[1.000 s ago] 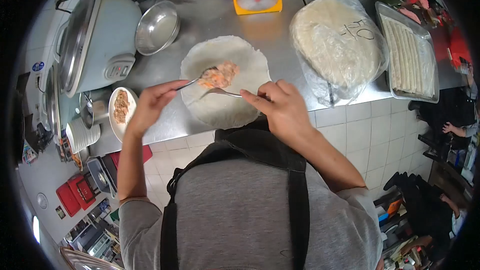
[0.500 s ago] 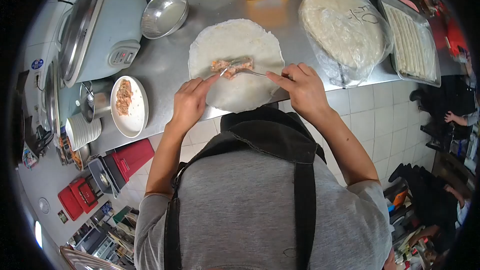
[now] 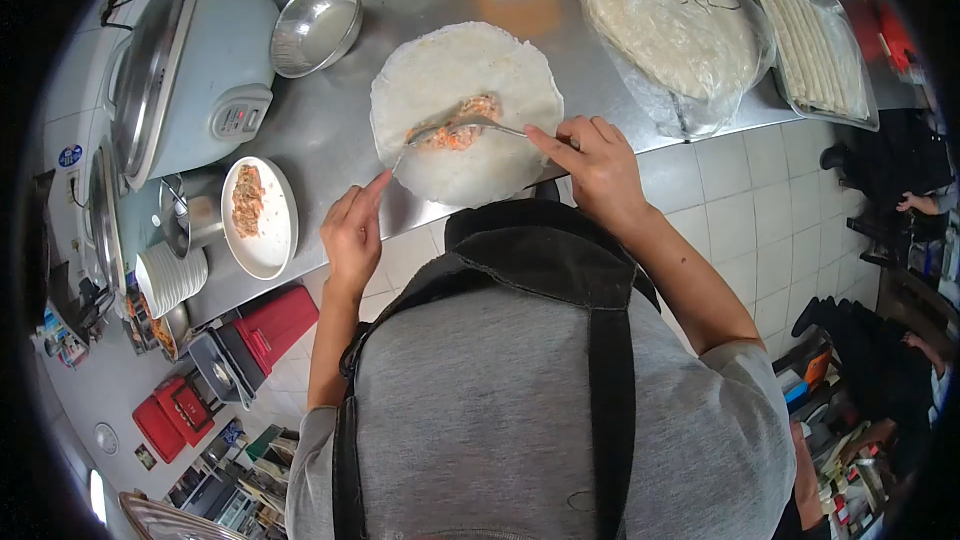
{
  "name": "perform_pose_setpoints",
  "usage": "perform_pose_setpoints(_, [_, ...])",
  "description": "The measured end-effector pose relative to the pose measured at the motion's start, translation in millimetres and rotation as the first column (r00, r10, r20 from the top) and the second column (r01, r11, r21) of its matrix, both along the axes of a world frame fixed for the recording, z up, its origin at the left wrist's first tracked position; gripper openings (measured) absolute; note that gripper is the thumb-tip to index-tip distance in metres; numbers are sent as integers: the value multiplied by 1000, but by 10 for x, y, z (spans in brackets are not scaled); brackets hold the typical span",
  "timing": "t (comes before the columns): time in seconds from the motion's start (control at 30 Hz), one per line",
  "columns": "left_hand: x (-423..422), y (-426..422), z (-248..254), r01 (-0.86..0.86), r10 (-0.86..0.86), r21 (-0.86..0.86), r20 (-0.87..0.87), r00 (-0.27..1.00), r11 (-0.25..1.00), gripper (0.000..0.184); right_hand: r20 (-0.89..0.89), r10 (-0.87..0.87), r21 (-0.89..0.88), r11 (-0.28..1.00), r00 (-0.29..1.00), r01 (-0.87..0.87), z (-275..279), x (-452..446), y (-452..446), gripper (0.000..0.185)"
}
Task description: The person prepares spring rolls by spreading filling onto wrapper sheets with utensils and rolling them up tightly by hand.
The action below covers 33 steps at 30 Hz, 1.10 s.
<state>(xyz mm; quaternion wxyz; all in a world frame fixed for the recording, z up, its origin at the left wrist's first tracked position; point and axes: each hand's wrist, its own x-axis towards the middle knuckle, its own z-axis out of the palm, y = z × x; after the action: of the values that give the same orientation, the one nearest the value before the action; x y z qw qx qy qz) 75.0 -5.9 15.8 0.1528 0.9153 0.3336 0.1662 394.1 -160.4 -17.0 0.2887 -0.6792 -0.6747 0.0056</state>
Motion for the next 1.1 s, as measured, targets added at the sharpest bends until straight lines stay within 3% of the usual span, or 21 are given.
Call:
perform_pose_setpoints(0.07, [-31, -25, -130, -8, 8, 4, -15, 1000, 1000, 52, 33, -16, -8, 1000, 999, 17, -21, 20, 2, 58])
perform_pose_setpoints(0.2, [-115, -5, -58, -54, 52, -18, -69, 996, 998, 55, -68, -7, -19, 1000, 998, 6, -72, 73, -56, 57])
perform_pose_setpoints(0.3, [53, 12, -1, -144, 148, -133, 19, 989, 981, 59, -142, 65, -7, 998, 988, -67, -51, 27, -98, 56])
perform_pose_setpoints(0.37, [251, 75, -192, -76, 80, -52, 68, 994, 996, 60, -108, 120, 0, 993, 987, -120, -127, -27, -76, 55])
perform_pose_setpoints(0.47, [445, -19, -434, 11, -13, 39, 46, 999, 999, 61, -84, -16, 17, 1000, 996, 17, -248, -54, -64, 53])
perform_pose_setpoints(0.57, [528, -112, -283, 97, -100, 74, 39, 994, 993, 63, -89, -68, 1, 998, 994, 68, -248, -18, -124, 53])
perform_pose_setpoints(0.7, [426, -71, -62, 37, -37, 2, 60, 998, 999, 63, -106, -89, -5, 996, 990, 89, -207, 62, -219, 53])
perform_pose_setpoints(0.9, [511, -95, -195, 117, -118, 40, 18, 993, 992, 65, -96, -154, 2, 988, 983, 155, -165, 216, -334, 49])
perform_pose_setpoints(1.0, [480, -132, -25, 69, -69, -42, -9, 998, 997, 66, -116, -192, -23, 981, 975, 191, -124, 233, -388, 43])
perform_pose_setpoints(1.1, [621, -142, -235, 145, -145, 30, 32, 989, 989, 67, -117, -208, -54, 978, 971, 203, -125, 228, -411, 38])
